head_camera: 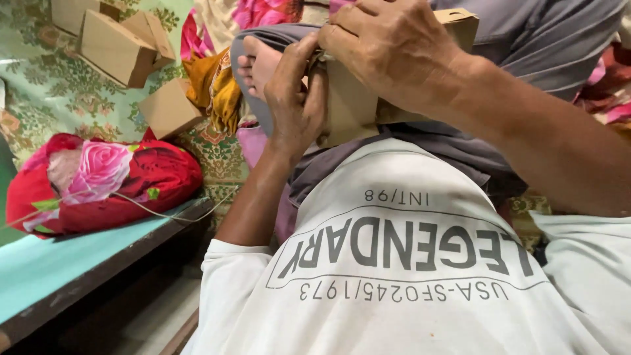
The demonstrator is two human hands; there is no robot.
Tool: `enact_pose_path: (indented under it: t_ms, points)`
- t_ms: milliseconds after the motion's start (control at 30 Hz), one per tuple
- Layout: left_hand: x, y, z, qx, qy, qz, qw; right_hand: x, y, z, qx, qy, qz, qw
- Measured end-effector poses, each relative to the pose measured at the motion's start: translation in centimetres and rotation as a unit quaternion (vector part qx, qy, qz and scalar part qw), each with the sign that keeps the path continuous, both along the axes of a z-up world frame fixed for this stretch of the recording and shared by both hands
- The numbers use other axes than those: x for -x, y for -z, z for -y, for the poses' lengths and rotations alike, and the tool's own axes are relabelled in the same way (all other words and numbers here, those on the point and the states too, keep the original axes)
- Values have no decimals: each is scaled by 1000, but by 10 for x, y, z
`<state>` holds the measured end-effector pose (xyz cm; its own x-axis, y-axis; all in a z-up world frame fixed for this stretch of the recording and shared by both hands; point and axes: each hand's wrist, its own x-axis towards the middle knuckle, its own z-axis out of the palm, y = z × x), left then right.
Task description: Manually folding and assembling a small cardboard box from a flat pre-cut sheet.
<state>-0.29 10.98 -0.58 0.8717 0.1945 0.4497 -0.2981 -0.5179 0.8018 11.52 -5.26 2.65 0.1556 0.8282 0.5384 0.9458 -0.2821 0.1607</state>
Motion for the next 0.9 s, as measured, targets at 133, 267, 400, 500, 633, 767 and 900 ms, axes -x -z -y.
enact_pose_path:
  t_ms: [133,267,400,500,633,767,900]
  points:
    - [4,23,-10,7,-47,-17,999,17,-13,-10,-56,19,17,998]
    - [7,35,-17,26,-110,-29,993,43,-2,-5,-134,26,-40,990]
    - [7,44,-21,49,-108,-24,993,72,17,-5,-140,-9,-246,959]
    - [7,49,-22,37,-137,-23,990,69,31,-13,-134,-25,-400,906]
    - [10,47,-23,18,-155,-38,987,60,42,-29,-120,-10,-493,862]
    - [11,46,-29,3,-160,-41,986,59,47,-50,-120,110,-691,704]
    - [12,47,-35,-2,-156,-35,987,56,44,-66,-166,148,-806,548]
